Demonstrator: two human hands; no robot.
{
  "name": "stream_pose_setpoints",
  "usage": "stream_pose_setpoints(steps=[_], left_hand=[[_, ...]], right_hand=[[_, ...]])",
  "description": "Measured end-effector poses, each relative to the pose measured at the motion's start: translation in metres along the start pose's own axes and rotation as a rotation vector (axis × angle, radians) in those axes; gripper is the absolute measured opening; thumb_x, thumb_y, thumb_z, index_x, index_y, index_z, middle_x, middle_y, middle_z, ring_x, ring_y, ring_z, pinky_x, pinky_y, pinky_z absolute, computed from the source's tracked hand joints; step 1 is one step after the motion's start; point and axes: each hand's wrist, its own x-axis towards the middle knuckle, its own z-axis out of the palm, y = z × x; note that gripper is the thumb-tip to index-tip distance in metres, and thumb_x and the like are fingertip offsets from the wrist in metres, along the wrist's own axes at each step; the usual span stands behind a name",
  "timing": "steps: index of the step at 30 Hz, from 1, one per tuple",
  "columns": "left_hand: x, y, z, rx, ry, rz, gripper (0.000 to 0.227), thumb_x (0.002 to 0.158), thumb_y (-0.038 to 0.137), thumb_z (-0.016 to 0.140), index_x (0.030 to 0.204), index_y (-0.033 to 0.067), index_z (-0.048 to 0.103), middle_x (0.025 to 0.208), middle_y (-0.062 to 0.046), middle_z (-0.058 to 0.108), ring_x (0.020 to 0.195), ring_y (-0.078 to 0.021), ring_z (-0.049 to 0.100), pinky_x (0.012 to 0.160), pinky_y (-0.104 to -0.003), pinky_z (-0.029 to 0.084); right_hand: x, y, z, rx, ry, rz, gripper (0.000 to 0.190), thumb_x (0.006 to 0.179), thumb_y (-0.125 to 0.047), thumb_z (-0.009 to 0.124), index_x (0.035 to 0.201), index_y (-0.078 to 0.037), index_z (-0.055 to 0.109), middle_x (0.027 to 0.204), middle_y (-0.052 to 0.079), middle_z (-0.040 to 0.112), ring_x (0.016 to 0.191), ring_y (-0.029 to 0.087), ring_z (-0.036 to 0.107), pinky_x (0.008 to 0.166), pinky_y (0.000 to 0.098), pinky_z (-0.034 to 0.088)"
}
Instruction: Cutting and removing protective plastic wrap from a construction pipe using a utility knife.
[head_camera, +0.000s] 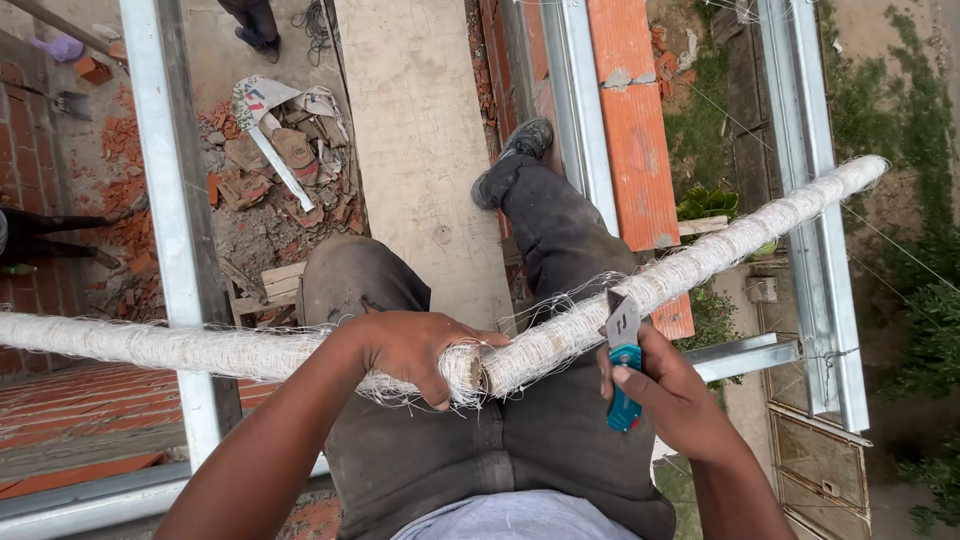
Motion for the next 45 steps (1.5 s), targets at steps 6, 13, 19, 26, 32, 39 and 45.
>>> stream_pose_setpoints(steps=[6,13,19,26,32,39,45], left_hand=[[-0.01,-0.001,-0.001,-0.272,0.129,0.116,0.044,0.058,0.023,0.088,0.097,0.0093,0.074,0.136,-0.012,0.072,0.113,-0.0317,0.071,0.085,-0.048,0.057],[-0.085,0.001,0.018,-0.204,0.217,-0.103,0.046,0.053,0.028,0.092,0.097,0.0225,0.079,0.081,-0.003,0.079,0.07,-0.0299,0.073,0.06,-0.038,0.055],[-0.177,0.006,0.008,-0.413,0.6,-0.02,0.038,0.05,0.023,0.096,0.084,0.0096,0.083,0.059,-0.011,0.083,0.055,-0.0157,0.068,0.047,-0.033,0.054],[-0.182,-0.01,0.028,-0.476,0.812,0.061,0.041,0.052,0.016,0.093,0.089,0.0039,0.083,0.059,-0.013,0.075,0.057,-0.0164,0.062,0.046,-0.034,0.054],[-0.164,0.022,0.023,-0.364,0.913,0.009,0.042,0.052,0.01,0.088,0.092,0.0041,0.079,0.06,-0.014,0.073,0.058,-0.0185,0.06,0.052,-0.035,0.051],[-0.159,0.02,0.019,-0.326,0.991,0.007,0.042,0.052,0.009,0.086,0.094,0.0051,0.076,0.061,-0.012,0.071,0.058,-0.018,0.058,0.053,-0.035,0.048],[-0.158,-0.033,0.034,0.0,0.926,-0.109,0.082,0.06,0.042,0.099,0.128,0.0103,0.066,0.118,-0.005,0.077,0.109,-0.0177,0.07,0.096,-0.033,0.048]], right_hand=[[0.149,0.032,-0.051,0.424,0.036,-0.413,0.034,0.102,-0.009,0.051,0.132,0.005,0.042,0.097,0.027,0.059,0.064,0.03,0.065,0.061,0.0375,0.056],[0.209,0.07,-0.025,0.378,0.164,-0.06,0.053,0.097,-0.006,0.05,0.143,0.011,0.031,0.084,0.021,0.062,0.05,0.025,0.06,0.048,0.0366,0.05],[0.203,0.07,-0.024,0.339,0.147,-0.061,0.048,0.094,-0.005,0.054,0.14,0.007,0.042,0.084,0.023,0.065,0.049,0.027,0.062,0.046,0.0367,0.052],[0.197,0.041,-0.015,0.301,0.09,-0.064,0.048,0.091,-0.003,0.055,0.138,0.005,0.046,0.095,0.025,0.066,0.05,0.026,0.062,0.046,0.0362,0.048],[0.218,0.015,0.016,0.01,-0.307,0.02,0.053,0.088,-0.005,0.057,0.14,0.008,0.052,0.068,0.025,0.062,0.045,0.028,0.059,0.042,0.0378,0.048],[0.164,-0.065,0.107,-0.887,-0.719,-0.083,0.06,0.088,-0.019,0.069,0.144,-0.004,0.052,0.09,0.021,0.068,0.059,0.029,0.063,0.051,0.0398,0.046],[0.103,-0.015,0.054,-0.979,-0.72,-0.197,0.061,0.1,-0.049,0.06,0.148,-0.013,0.05,0.146,0.007,0.061,0.131,0.029,0.055,0.106,0.0424,0.042]])
